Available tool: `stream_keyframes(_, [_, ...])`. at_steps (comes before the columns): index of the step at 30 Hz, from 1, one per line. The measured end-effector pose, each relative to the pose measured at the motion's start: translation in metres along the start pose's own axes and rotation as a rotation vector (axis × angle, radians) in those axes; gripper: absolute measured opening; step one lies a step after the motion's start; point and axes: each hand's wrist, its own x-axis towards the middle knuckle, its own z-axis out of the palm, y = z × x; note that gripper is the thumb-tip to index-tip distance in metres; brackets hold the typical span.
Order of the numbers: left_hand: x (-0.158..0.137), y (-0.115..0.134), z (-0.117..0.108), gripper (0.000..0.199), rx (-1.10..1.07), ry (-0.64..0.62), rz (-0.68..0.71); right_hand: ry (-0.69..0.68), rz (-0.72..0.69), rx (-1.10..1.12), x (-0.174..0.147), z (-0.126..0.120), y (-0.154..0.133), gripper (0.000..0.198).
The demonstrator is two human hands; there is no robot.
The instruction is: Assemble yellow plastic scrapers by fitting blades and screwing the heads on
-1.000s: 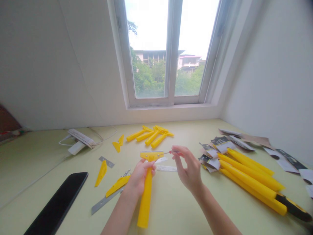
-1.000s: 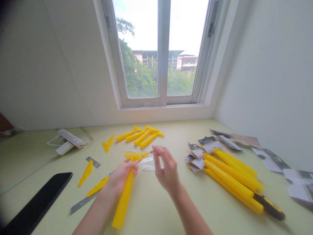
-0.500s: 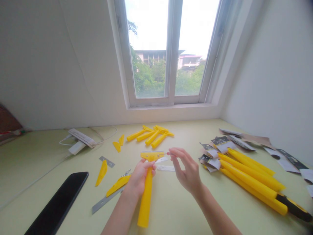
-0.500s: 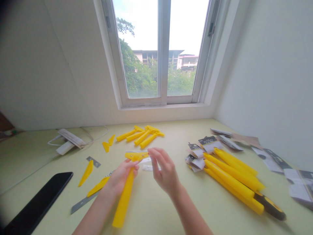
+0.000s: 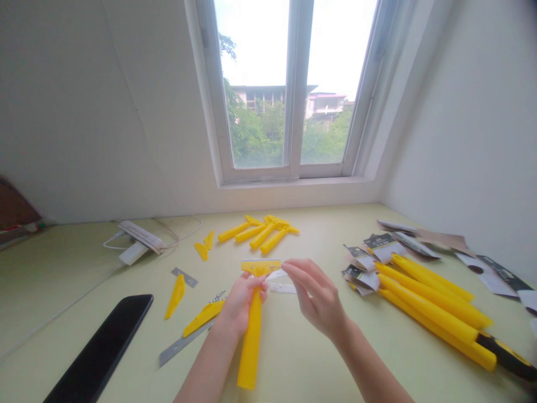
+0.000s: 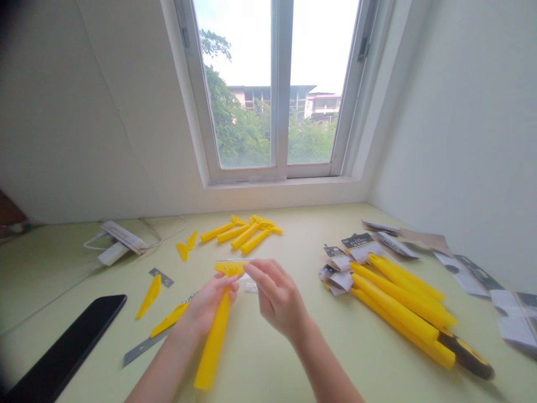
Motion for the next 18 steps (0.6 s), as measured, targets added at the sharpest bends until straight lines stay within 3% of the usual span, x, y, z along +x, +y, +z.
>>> stream_keyframes(13, [0.0000, 0.0007, 0.0002, 0.034, -0.036, 0.024, -0.028, -0.075, -0.059, -0.020, 0.0019, 0.0016, -0.0051, 0.056])
stream_keyframes(18, [-0.0004, 0.0016, 0.0023, 0.033, -0.030, 0.033, -0.033, -0.065, -0.036, 0.013, 0.0006, 0.0019, -0.0043, 0.050])
